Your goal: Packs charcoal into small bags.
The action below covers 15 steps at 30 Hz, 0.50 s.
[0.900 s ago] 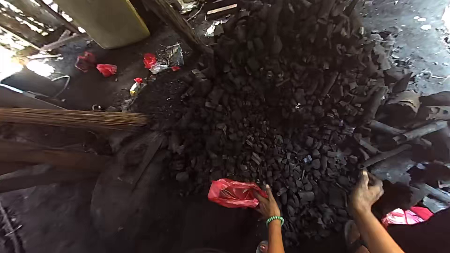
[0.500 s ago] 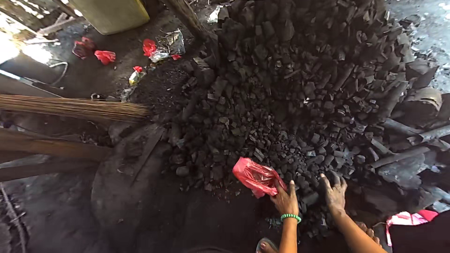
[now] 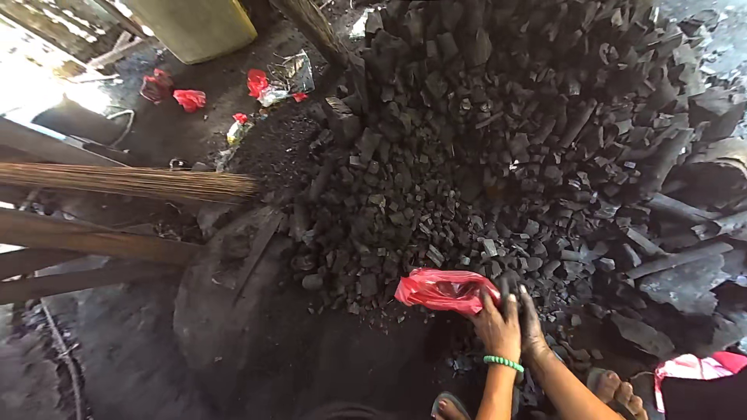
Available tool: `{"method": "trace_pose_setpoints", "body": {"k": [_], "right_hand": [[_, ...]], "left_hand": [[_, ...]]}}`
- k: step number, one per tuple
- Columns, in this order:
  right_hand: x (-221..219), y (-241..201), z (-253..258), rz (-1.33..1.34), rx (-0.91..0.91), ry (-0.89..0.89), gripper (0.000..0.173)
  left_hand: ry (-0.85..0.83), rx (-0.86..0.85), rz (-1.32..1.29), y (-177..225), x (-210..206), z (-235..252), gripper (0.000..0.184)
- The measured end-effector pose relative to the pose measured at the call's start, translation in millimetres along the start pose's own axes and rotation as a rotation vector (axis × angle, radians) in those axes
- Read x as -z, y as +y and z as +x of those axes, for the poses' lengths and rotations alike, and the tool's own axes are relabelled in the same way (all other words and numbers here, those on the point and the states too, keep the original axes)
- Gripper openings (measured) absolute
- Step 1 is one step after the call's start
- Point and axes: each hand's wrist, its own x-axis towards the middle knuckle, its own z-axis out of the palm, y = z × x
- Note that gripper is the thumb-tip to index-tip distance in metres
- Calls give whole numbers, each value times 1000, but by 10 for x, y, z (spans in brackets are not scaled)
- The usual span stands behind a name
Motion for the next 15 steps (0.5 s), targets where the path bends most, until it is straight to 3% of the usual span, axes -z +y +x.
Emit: {"method": "trace_pose_setpoints", "body": {"k": [2, 5, 9, 13, 15], "right_hand": [[-19, -82, -42, 165, -68, 26, 55], [-92, -243, -94, 227, -174, 178, 51], [-28, -342, -77, 261, -231, 98, 49], [-222, -417, -106, 293, -158, 29, 51], [-385, -496, -150, 315, -168, -25, 53]], "left_hand": [[-99, -35, -21, 178, 129, -76, 67], [-185, -96, -179, 286, 462, -48, 45], [-52, 174, -341, 62, 1035, 194, 47], [-23, 251, 146, -141, 1315, 402, 30], [20, 218, 296, -34, 1312, 366, 35]]}}
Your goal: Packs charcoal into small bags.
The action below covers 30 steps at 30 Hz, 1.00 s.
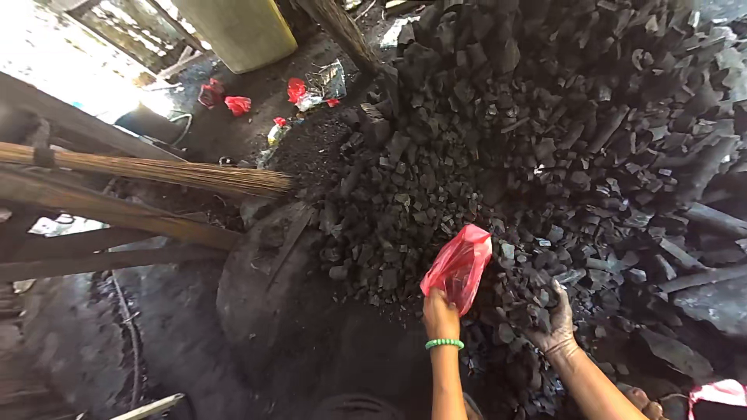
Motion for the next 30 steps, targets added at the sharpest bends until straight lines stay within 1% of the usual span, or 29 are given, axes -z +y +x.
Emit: {"method": "trace_pose_setpoints", "body": {"k": [3, 5, 6, 7, 10, 11, 12, 13, 14, 15, 16, 17, 18, 19, 20, 21, 22, 23, 25, 26, 27, 28, 29, 30], "right_hand": [[-357, 41, -67, -3, -61, -77, 54], [-549, 121, -22, -99, -104, -153, 52], [-634, 185, 32, -248, -104, -188, 52], [-707, 249, 98, -467, -92, -238, 51], [-885, 254, 283, -1166, -93, -406, 56], [-966, 176, 334, -1352, -98, -467, 59], [-1052, 86, 400, -1521, -59, -523, 62], [-1138, -18, 475, -1628, 13, -569, 61], [-1230, -145, 538, -1646, 70, -593, 53], [-1304, -277, 610, -1592, 103, -574, 41], [-1355, -398, 688, -1504, 106, -503, 36], [-1351, -487, 817, -1462, 157, -393, 36], [-1282, -565, 1009, -1500, 242, -285, 39], [-1155, -635, 1208, -1611, 327, -208, 41], [-991, -679, 1350, -1742, 376, -179, 47], [-783, -680, 1467, -1882, 380, -191, 56], [-602, -640, 1498, -2017, 330, -215, 64], [-494, -572, 1433, -2161, 255, -234, 67], [-394, -442, 1262, -2331, 168, -244, 68], [-373, -412, 1179, -2349, 144, -251, 68], [-350, -403, 1109, -2337, 132, -250, 67], [-313, -410, 1050, -2314, 128, -247, 66], [-253, -427, 1005, -2281, 120, -239, 67], [-167, -449, 968, -2251, 110, -229, 68]], "left_hand": [[37, -35, 98, 108, 13, -87, 60], [56, -90, 56, 111, 32, -106, 79], [69, -136, -28, 86, 33, -97, 88], [84, -180, -121, 49, 25, -72, 95], [35, -187, -242, -50, 39, 46, 108], [33, -172, -249, -79, 40, 83, 108], [42, -155, -255, -107, 35, 112, 107], [51, -141, -264, -117, 35, 136, 105], [58, -126, -268, -104, 37, 150, 103], [62, -114, -267, -87, 36, 158, 101], [64, -115, -271, -81, 30, 164, 100], [89, -131, -293, -93, 11, 168, 98], [154, -170, -350, -127, -32, 174, 93], [257, -220, -436, -174, -90, 178, 86], [375, -274, -553, -230, -157, 186, 78], [489, -306, -677, -284, -220, 201, 72], [577, -293, -816, -320, -260, 204, 69], [648, -224, -964, -339, -284, 193, 66], [758, 76, -1200, -361, -339, 164, 55], [772, 253, -1231, -381, -376, 138, 53], [774, 404, -1186, -407, -442, 109, 53], [750, 510, -1065, -439, -555, 66, 53], [672, 579, -921, -450, -692, -2, 55], [563, 596, -804, -459, -863, -70, 59]]}}
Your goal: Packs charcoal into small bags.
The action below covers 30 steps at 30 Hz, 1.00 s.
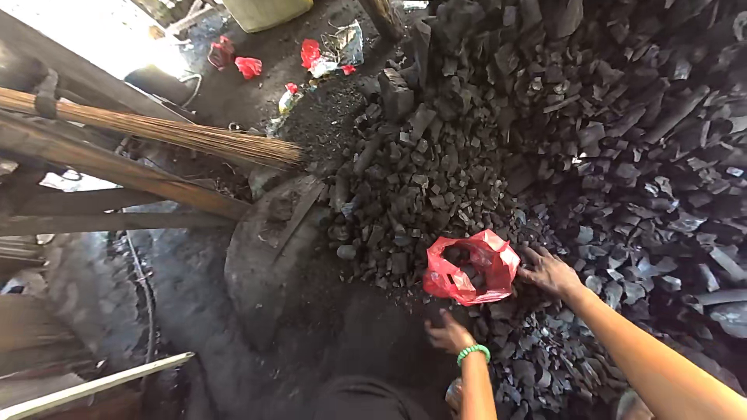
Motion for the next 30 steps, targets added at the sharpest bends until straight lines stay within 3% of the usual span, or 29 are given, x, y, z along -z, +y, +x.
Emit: {"method": "trace_pose_setpoints", "body": {"k": [3, 5, 8, 14, 18, 21, 25, 28, 30], "right_hand": [[-255, 274, -205, 34, 51, 77, 69], [-430, 332, -404, 77, 97, 137, 62], [-621, 280, -625, 290, 100, 162, 53], [-745, 191, -700, 934, 71, 139, 48], [-802, 130, -797, 1294, -27, 287, 46], [-698, 83, -934, 1386, -18, 445, 46], [-368, -186, -1078, 1506, 144, 572, 45], [-252, -561, -988, 1441, 293, 515, 42], [-284, -838, -790, 1312, 270, 379, 45]], "left_hand": [[-294, -31, 254, -320, -166, -361, 65], [-455, -88, 274, -377, -228, -595, 66], [-566, -179, 229, -352, -253, -696, 61], [-682, -129, -67, -328, -402, -607, 54], [-779, -86, -90, -196, -406, -698, 52], [-845, -183, -141, -83, -397, -880, 51], [-840, -440, -165, 275, -236, -1123, 51], [-731, -527, -221, 565, -140, -957, 51], [-684, -435, -190, 748, -150, -610, 57]]}}
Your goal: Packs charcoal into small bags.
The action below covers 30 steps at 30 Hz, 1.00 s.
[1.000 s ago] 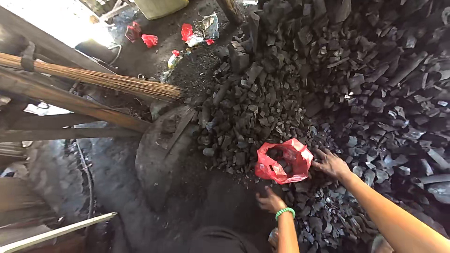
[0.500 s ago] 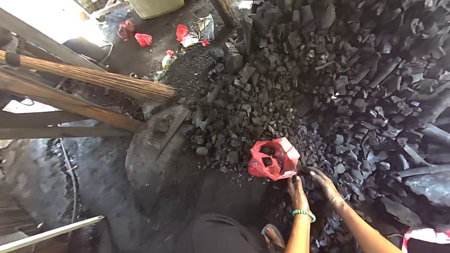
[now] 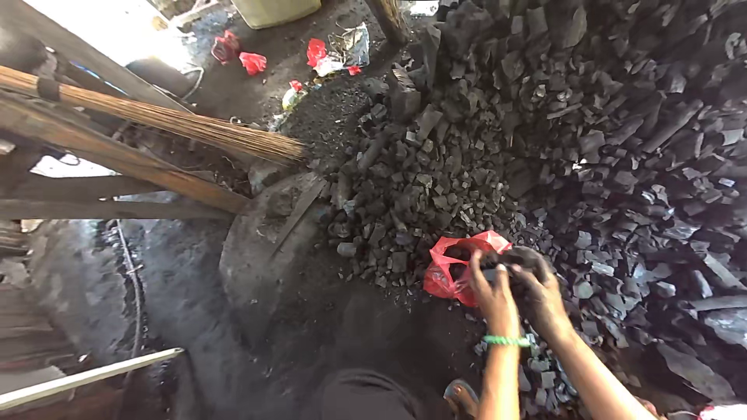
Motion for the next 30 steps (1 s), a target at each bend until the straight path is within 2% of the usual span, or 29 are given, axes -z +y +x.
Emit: {"method": "trace_pose_setpoints", "body": {"k": [3, 5, 7, 9, 12, 14, 15, 16, 18, 20, 21, 23, 25, 26, 30], "right_hand": [[-387, 236, 353, -170, -236, -252, 49], [-588, 207, 541, -328, -374, -373, 55], [-710, 54, 691, -502, -398, -472, 59], [-701, -143, 801, -575, -361, -535, 52], [-394, -483, 780, -495, -346, -570, 43], [-4, -506, 683, -378, -315, -458, 40], [238, -431, 595, -316, -262, -323, 40], [504, -314, 482, -294, -182, -141, 39], [1038, -47, 183, -413, -31, 295, 38], [1482, 246, -108, -607, -72, 662, 43], [1614, 368, -242, -673, -161, 737, 48], [1665, 565, -440, -760, -305, 719, 56], [1540, 712, -515, -838, -339, 586, 60], [1441, 767, -531, -879, -344, 507, 61], [1106, 872, -612, -961, -294, 286, 54]], "left_hand": [[69, 257, 29, -101, 385, 595, 66], [134, 305, 88, -77, 619, 833, 68], [158, 320, 57, 97, 802, 935, 65], [93, 358, 50, 295, 916, 903, 67], [-95, 379, 157, 468, 941, 735, 67], [-188, 349, 191, 534, 899, 561, 61], [-209, 315, 169, 541, 851, 446, 55], [-218, 273, 122, 505, 788, 320, 51], [-186, 223, 32, 309, 620, 28, 47], [-62, 239, 51, -52, 425, -265, 42], [-4, 271, 130, -269, 348, -386, 40], [42, 387, 355, -634, 253, -623, 51], [-32, 577, 478, -774, 187, -831, 67], [-64, 629, 484, -818, 154, -893, 69], [-81, 588, 360, -1014, -54, -830, 64]]}}
